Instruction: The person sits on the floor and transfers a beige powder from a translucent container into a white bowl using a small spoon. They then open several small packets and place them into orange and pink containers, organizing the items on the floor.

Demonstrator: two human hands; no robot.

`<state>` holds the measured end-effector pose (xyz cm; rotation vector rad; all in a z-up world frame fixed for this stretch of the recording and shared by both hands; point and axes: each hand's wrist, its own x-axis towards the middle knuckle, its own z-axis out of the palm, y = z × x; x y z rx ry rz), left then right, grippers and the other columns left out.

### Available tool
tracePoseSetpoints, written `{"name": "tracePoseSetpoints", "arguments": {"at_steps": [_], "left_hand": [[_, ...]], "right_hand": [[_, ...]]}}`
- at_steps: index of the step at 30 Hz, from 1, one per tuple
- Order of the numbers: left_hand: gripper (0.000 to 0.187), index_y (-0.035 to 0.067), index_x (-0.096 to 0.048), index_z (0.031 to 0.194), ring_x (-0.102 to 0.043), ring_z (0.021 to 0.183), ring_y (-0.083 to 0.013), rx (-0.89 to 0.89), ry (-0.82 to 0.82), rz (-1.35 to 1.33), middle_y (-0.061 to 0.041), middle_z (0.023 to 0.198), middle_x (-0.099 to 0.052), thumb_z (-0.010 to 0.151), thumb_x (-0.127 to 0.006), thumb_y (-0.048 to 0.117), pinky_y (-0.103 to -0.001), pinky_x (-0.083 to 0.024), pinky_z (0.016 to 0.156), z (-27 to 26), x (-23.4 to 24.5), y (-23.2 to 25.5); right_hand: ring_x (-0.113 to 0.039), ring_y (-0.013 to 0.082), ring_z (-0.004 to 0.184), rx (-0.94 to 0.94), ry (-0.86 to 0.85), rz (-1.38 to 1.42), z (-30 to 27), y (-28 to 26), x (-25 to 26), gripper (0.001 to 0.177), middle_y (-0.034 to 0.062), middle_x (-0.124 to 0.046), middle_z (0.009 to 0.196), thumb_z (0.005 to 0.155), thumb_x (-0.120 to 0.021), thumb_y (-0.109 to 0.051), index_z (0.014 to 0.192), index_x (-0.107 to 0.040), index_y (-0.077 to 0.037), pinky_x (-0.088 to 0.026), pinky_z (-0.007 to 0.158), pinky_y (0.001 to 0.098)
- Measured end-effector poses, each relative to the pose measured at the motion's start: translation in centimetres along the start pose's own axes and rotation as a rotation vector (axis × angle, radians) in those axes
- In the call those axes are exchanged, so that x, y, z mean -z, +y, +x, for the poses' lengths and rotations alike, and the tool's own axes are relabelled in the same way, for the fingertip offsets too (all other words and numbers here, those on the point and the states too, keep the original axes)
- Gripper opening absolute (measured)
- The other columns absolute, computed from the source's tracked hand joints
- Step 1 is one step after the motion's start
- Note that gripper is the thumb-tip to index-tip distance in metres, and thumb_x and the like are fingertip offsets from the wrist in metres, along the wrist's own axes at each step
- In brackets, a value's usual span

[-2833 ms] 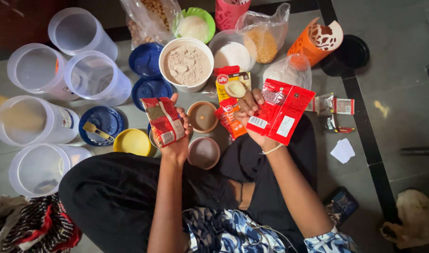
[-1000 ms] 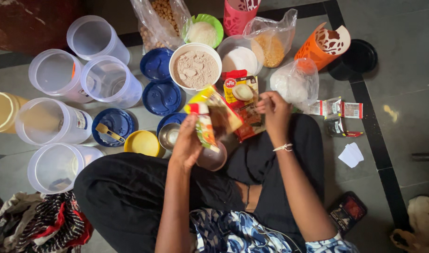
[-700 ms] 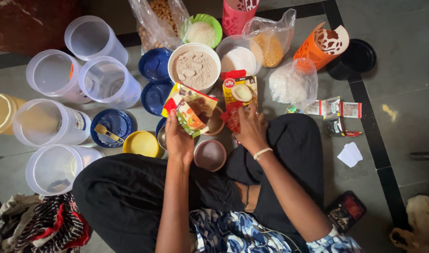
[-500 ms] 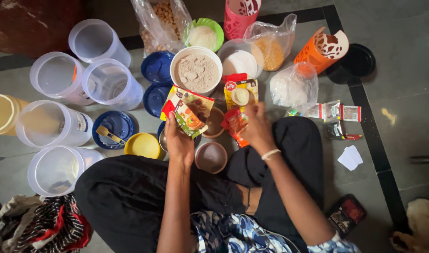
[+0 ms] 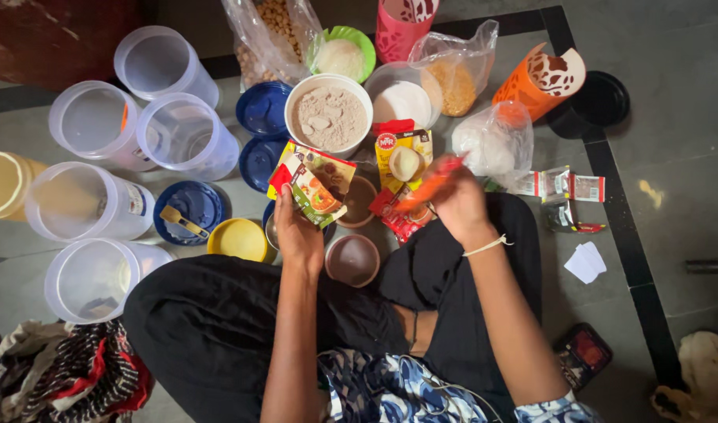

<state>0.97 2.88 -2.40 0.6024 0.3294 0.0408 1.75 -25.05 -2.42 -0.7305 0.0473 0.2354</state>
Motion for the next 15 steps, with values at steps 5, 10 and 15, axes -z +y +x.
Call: {"name": "tracePoseSetpoints", "arguments": {"at_steps": [5, 10, 15], "left_hand": [[0.042, 0.009, -0.055, 0.137, -0.064, 0.122, -0.0228, 0.040, -0.010, 0.012, -0.007, 0.132, -0.066, 0.103, -0.056, 0.032, -0.044, -0.051, 0.105, 0.0, -0.1, -0.1], [0.041, 0.007, -0.055, 0.137, -0.063, 0.124, -0.0234, 0.021, -0.050, -0.010, -0.008, 0.134, -0.066, 0.105, -0.056, 0.032, -0.044, -0.049, 0.109, 0.2, 0.6, -0.5], [0.039, 0.008, -0.055, 0.136, -0.063, 0.124, -0.0226, 0.039, -0.021, -0.010, -0.007, 0.133, -0.066, 0.105, -0.056, 0.032, -0.044, -0.048, 0.109, 0.4, 0.8, -0.6]], "right_hand": [[-0.039, 0.0118, 0.073, 0.139, -0.228, 0.441, -0.7, -0.2, -2.4, 0.033, -0.0014, -0.036, 0.073, 0.102, -0.053, -0.024, 0.072, -0.044, -0.015, -0.038, 0.078, 0.0282], [-0.035, 0.0111, 0.070, 0.145, -0.312, 0.475, -1.1, 0.8, -2.3, 0.033, -0.0026, -0.035, 0.071, 0.098, -0.054, -0.021, 0.069, -0.040, -0.017, -0.035, 0.077, 0.0279], [-0.034, 0.0110, 0.068, 0.158, -0.315, 0.456, -0.9, 0.9, -2.0, 0.034, -0.0024, -0.034, 0.070, 0.099, -0.052, -0.021, 0.068, -0.038, -0.017, -0.034, 0.077, 0.0284]]}}
